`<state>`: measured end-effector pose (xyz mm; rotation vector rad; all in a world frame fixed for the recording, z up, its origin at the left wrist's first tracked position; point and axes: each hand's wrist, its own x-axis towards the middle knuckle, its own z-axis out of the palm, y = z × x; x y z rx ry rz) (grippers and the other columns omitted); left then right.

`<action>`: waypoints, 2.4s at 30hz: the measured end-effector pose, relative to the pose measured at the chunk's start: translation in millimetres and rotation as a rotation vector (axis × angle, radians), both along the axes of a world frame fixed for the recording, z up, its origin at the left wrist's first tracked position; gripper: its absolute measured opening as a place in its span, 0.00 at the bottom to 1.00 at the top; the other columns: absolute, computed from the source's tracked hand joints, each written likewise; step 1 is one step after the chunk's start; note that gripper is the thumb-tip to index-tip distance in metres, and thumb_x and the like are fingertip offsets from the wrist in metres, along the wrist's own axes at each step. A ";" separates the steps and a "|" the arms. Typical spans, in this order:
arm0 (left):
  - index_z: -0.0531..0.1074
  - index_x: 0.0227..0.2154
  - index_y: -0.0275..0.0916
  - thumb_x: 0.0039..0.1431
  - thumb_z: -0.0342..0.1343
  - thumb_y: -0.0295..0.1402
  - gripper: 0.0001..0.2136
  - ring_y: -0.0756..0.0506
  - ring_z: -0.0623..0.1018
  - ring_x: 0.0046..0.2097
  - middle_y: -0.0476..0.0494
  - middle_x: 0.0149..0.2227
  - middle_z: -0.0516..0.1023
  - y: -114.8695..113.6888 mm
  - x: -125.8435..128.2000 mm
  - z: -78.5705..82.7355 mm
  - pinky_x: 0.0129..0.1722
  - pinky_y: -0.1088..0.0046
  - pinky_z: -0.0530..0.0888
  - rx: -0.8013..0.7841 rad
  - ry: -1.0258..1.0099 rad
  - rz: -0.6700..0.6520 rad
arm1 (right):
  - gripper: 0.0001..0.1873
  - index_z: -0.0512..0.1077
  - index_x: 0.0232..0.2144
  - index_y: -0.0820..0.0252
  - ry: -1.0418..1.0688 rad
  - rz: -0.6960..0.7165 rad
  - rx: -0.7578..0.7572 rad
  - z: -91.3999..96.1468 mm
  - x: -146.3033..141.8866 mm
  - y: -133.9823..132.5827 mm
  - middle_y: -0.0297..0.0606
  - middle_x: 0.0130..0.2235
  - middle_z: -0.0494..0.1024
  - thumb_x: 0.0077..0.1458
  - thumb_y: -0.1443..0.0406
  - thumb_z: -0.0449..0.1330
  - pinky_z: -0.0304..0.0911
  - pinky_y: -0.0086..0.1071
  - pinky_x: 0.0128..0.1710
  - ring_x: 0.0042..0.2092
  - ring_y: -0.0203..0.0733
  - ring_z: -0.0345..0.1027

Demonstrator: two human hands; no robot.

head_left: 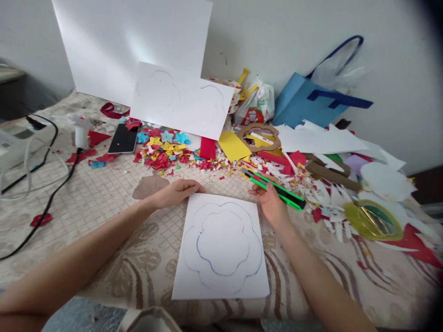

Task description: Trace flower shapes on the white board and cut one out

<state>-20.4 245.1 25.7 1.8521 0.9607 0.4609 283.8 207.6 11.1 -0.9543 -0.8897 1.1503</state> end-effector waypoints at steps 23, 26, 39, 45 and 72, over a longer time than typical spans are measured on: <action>0.74 0.42 0.36 0.63 0.46 0.55 0.25 0.42 0.77 0.50 0.36 0.48 0.78 -12.5 -9.7 9.3 0.50 0.65 0.73 0.031 -0.497 0.444 | 0.11 0.74 0.33 0.52 -0.051 0.125 -0.050 4.1 19.6 -18.9 0.30 0.22 0.72 0.46 0.56 0.66 0.63 0.33 0.27 0.25 0.36 0.63; 0.71 0.27 0.36 0.62 0.49 0.54 0.23 0.48 0.78 0.27 0.42 0.27 0.80 -9.7 -29.5 24.7 0.27 0.74 0.75 -0.167 -0.295 0.341 | 0.10 0.75 0.33 0.51 0.002 0.139 -0.062 3.0 22.6 -18.8 0.30 0.24 0.73 0.46 0.57 0.67 0.64 0.33 0.28 0.25 0.35 0.63; 0.75 0.26 0.38 0.47 0.61 0.33 0.04 0.52 0.73 0.26 0.52 0.23 0.74 0.4 -55.0 20.0 0.26 0.80 0.64 0.177 0.348 -0.103 | 0.12 0.77 0.35 0.53 -0.052 0.135 -0.046 5.7 22.5 -15.8 0.30 0.22 0.69 0.47 0.56 0.64 0.63 0.32 0.26 0.24 0.35 0.59; 0.71 0.39 0.36 0.61 0.46 0.31 0.10 0.49 0.78 0.34 0.43 0.34 0.79 4.0 -42.9 9.4 0.33 0.76 0.72 0.278 0.207 0.140 | 0.09 0.76 0.33 0.51 -0.063 0.131 -0.028 6.1 23.0 -15.1 0.30 0.22 0.67 0.49 0.56 0.62 0.62 0.34 0.25 0.24 0.36 0.58; 0.70 0.24 0.38 0.52 0.56 0.40 0.10 0.50 0.74 0.24 0.49 0.22 0.74 4.1 -82.3 39.7 0.25 0.77 0.67 0.032 0.425 0.090 | 0.09 0.76 0.34 0.52 -0.043 0.153 -0.040 7.2 20.6 -17.1 0.30 0.22 0.68 0.49 0.58 0.63 0.63 0.32 0.26 0.25 0.35 0.60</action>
